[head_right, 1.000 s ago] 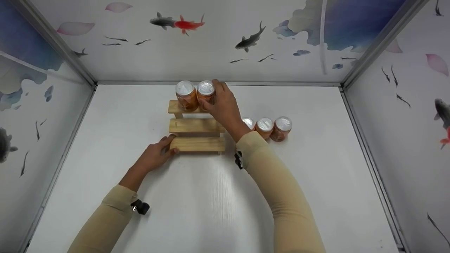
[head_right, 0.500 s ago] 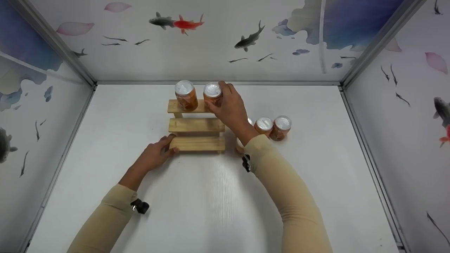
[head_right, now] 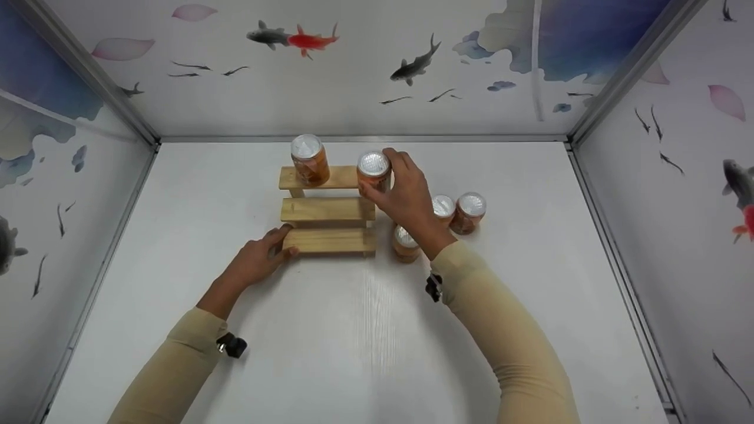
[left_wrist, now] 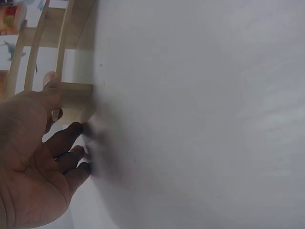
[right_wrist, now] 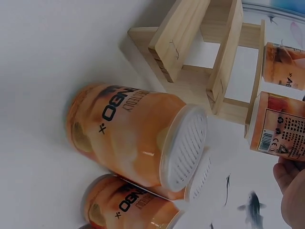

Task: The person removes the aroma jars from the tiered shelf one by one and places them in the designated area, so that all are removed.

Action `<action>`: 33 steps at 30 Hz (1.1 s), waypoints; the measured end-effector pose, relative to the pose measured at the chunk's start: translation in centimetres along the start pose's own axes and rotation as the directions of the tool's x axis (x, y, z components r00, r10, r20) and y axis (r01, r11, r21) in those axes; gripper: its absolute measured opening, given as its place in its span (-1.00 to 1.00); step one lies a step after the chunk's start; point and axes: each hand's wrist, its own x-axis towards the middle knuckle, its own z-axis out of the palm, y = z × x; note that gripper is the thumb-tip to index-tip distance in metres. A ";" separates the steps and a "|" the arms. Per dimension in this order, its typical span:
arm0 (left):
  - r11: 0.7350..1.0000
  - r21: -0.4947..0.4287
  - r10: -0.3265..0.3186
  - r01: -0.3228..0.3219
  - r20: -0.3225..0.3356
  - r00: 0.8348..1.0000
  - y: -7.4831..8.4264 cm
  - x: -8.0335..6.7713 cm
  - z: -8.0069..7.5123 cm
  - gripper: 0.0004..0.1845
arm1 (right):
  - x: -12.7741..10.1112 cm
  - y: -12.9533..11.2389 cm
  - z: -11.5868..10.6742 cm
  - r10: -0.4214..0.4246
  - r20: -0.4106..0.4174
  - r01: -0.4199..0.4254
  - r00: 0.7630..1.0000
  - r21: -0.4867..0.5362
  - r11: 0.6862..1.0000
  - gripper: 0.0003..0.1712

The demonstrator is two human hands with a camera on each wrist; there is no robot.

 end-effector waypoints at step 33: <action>1.000 0.010 0.006 -0.006 0.012 1.000 0.1 0.0 -0.1 -0.14 | -6.1 3.6 -5.8 0.020 -0.057 -0.026 0.998 -0.092 0.995 -0.22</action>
